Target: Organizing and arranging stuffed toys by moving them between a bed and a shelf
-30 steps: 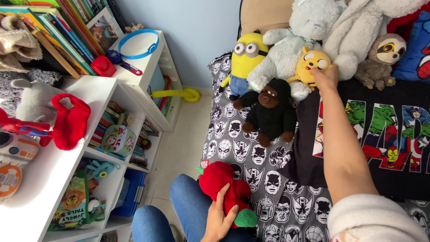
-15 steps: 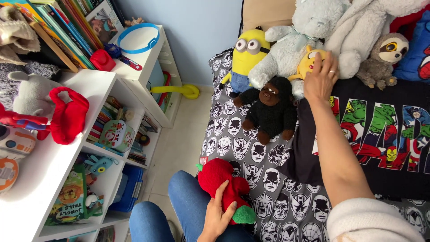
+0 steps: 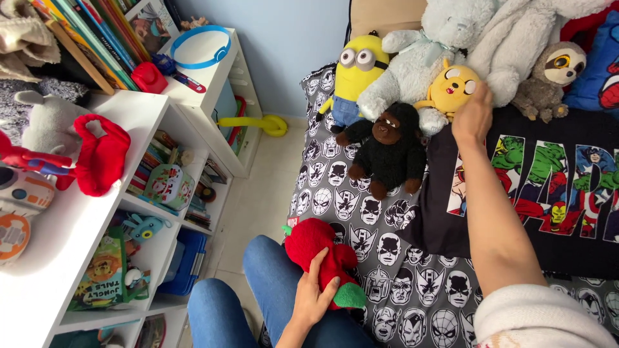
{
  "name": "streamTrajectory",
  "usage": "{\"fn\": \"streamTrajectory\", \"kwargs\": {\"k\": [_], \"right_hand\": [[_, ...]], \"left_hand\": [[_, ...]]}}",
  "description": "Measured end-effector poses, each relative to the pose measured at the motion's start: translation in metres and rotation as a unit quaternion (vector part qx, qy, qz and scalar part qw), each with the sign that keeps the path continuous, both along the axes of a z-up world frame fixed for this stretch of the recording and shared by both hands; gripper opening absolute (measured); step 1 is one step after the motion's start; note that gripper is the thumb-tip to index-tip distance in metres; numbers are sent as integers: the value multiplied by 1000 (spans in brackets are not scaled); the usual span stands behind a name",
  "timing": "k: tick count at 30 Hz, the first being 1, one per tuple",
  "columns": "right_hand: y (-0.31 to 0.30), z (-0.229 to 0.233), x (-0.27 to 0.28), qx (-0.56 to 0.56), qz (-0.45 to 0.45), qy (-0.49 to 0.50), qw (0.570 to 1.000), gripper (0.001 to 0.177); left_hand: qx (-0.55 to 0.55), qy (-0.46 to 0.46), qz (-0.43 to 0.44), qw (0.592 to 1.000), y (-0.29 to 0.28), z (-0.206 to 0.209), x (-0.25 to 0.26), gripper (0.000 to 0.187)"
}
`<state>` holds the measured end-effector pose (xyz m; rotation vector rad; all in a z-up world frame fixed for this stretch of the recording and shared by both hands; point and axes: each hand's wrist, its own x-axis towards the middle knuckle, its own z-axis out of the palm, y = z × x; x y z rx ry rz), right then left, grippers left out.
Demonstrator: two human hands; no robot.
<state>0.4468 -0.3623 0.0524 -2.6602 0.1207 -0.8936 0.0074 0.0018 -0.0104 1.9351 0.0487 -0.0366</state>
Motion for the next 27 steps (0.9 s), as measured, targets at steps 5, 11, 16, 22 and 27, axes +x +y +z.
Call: {"fn": "streamTrajectory", "kwargs": {"k": [5, 11, 16, 22, 27], "right_hand": [[4, 28, -66, 18, 118, -110, 987, 53], [12, 27, -147, 89, 199, -144, 965, 51], [43, -20, -211, 197, 269, -14, 943, 27], [141, -51, -303, 261, 368, 236, 861, 31], [189, -76, -329, 333, 462, 366, 736, 41]], "left_hand": [[5, -16, 9, 1000, -1, -1, -1, 64], [44, 10, 61, 997, -10, -9, -3, 86], [-3, 43, 134, 990, -11, -7, -7, 91], [-86, 37, 159, 983, -2, 26, -7, 66], [-113, 9, 134, 984, 6, 13, 2, 59]]}}
